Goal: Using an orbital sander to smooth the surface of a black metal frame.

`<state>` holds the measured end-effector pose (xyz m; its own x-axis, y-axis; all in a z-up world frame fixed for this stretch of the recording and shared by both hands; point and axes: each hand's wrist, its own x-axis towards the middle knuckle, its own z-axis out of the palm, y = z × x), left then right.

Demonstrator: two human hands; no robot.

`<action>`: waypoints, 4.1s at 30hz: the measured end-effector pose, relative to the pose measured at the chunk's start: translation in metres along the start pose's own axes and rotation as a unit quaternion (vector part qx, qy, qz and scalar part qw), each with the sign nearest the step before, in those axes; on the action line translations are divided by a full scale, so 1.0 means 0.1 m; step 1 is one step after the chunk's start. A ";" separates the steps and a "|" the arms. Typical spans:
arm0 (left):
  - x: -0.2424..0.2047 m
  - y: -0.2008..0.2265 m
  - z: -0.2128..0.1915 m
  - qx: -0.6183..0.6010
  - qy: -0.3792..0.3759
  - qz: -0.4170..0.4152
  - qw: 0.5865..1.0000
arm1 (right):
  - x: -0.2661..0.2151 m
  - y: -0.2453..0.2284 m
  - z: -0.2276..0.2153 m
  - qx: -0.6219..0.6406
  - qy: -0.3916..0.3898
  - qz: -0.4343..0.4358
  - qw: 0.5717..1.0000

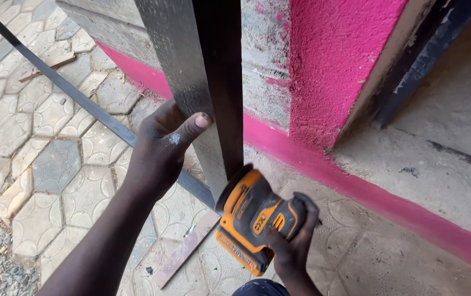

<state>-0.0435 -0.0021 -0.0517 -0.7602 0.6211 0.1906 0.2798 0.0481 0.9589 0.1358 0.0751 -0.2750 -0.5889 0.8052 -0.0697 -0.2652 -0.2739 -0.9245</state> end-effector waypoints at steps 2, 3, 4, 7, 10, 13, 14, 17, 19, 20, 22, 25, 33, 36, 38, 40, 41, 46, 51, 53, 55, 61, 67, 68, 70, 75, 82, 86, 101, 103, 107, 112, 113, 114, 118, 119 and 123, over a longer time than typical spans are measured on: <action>-0.01 0.01 0.00 0.009 0.001 0.003 1.000 | -0.10 0.27 -0.09 0.025 -0.010 0.036 0.999; 0.00 0.02 0.01 0.016 -0.002 0.008 1.000 | -0.13 0.39 -0.14 0.049 -0.016 0.067 0.996; -0.01 0.00 0.02 0.014 -0.003 0.008 1.000 | -0.14 0.40 -0.16 0.048 -0.015 0.066 0.997; -0.02 -0.02 0.02 0.001 0.002 0.009 1.000 | -0.15 0.34 -0.16 -0.001 -0.021 0.049 0.999; -0.02 0.01 0.03 0.049 0.031 -0.001 0.998 | -0.07 0.07 -0.06 -0.050 -0.007 -0.011 0.999; -0.03 0.04 0.05 -0.007 0.021 -0.022 1.000 | 0.04 -0.31 0.05 -0.020 -0.028 -0.068 0.997; -0.04 0.05 0.05 0.034 0.031 -0.021 0.999 | 0.08 -0.44 0.09 -0.041 -0.039 -0.104 0.993; -0.10 0.06 0.10 0.109 0.051 -0.036 0.992 | 0.15 -0.68 0.12 -0.068 -0.062 -0.152 0.984; -0.14 0.04 0.15 0.146 0.063 -0.045 0.986 | 0.16 -0.63 0.10 -0.070 -0.077 -0.170 0.980; -0.17 0.01 0.18 0.173 0.081 -0.025 0.981 | 0.13 -0.52 0.07 -0.044 -0.070 -0.132 0.988; -0.20 -0.05 0.27 0.204 0.097 -0.003 0.974 | 0.05 -0.19 0.01 -0.015 -0.060 -0.095 0.994; -0.32 -0.29 0.41 0.342 0.147 -0.064 0.926 | -0.20 0.51 -0.15 -0.026 -0.034 -0.053 0.998; -0.88 -1.39 0.39 0.343 0.158 -0.049 0.924 | -0.30 1.66 -0.34 0.094 0.128 0.325 0.932; -1.11 -1.93 0.40 0.332 0.152 -0.088 0.927 | -0.30 1.96 -0.41 0.126 0.145 0.354 0.915; -1.15 -2.02 0.47 0.302 0.162 -0.092 0.935 | -0.40 2.12 -0.46 0.121 0.130 0.357 0.917; -1.16 -2.11 0.53 0.266 0.170 -0.100 0.944 | -0.47 2.22 -0.52 0.111 0.120 0.359 0.919; -1.17 -2.14 0.55 0.248 0.177 -0.111 0.946 | -0.50 2.25 -0.53 0.107 0.119 0.349 0.923; -1.13 -2.07 0.56 0.266 0.181 -0.179 0.930 | -0.55 2.12 -0.50 0.131 0.143 0.417 0.888; -1.13 -2.08 0.44 0.276 0.139 -0.178 0.934 | -0.42 1.95 -0.45 0.121 0.120 0.335 0.927; -1.19 -2.05 0.23 0.195 0.093 -0.162 0.963 | -0.35 1.75 -0.44 0.095 0.092 0.287 0.949; -1.18 -1.95 0.10 0.114 0.042 -0.146 0.982 | -0.29 1.50 -0.40 0.069 0.068 0.238 0.966; -1.07 -1.71 0.03 -0.015 -0.011 -0.263 0.965 | -0.25 0.74 -0.25 0.018 -0.038 0.061 0.997; -1.02 -1.59 0.08 -0.031 0.008 -0.313 0.949 | -0.15 0.52 -0.20 0.012 -0.052 0.007 0.999; -1.04 -1.60 0.08 -0.020 0.014 -0.316 0.948 | -0.22 0.64 -0.23 0.019 -0.048 0.017 0.999; -1.03 -1.62 0.12 -0.011 0.014 -0.320 0.947 | -0.38 0.96 -0.29 0.024 -0.039 0.027 0.999; -1.07 -1.75 0.31 0.080 0.029 -0.255 0.963 | -0.50 1.66 -0.46 0.032 0.095 0.387 0.917; -1.04 -1.63 0.47 0.118 0.041 -0.267 0.955 | -0.54 2.60 -0.63 0.101 0.110 0.338 0.929; -1.06 -1.68 0.45 0.137 0.061 -0.260 0.954 | -0.52 2.55 -0.62 0.114 0.118 0.387 0.907; -1.09 -1.88 0.53 0.190 0.114 -0.211 0.952 | -0.49 2.13 -0.55 0.117 0.096 0.473 0.868; -1.09 -1.90 0.53 0.199 0.113 -0.215 0.949 | -0.48 2.04 -0.54 0.125 0.095 0.486 0.860; -1.09 -1.92 0.50 0.190 0.103 -0.210 0.953 | -0.52 2.27 -0.63 0.157 0.086 0.505 0.844; -1.11 -1.77 0.57 0.189 0.103 -0.227 0.950 | -0.57 2.31 -0.63 0.184 0.101 0.523 0.826; -1.12 -1.72 0.61 0.217 0.104 -0.262 0.935 | -0.60 2.35 -0.63 0.199 0.095 0.529 0.820; -1.13 -1.67 0.65 0.244 0.104 -0.296 0.918 | -0.63 2.40 -0.64 0.214 0.090 0.534 0.813; -1.67 -2.19 0.51 0.358 0.036 -0.496 0.790 | -0.51 1.98 -0.52 0.207 0.107 0.545 0.805; -1.85 -2.35 0.52 0.342 -0.007 -0.547 0.764 | -0.46 1.89 -0.49 0.215 0.097 0.573 0.785; -1.95 -2.29 0.75 0.307 0.063 -0.631 0.710 | -0.42 2.18 -0.63 0.234 0.009 0.596 0.768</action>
<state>0.0848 -0.0752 -0.3242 -0.6683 -0.2934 -0.6835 -0.4975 0.8595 0.1175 0.1507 0.0147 -0.4973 -0.6167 -0.1597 -0.7708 0.2066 -0.9777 0.0373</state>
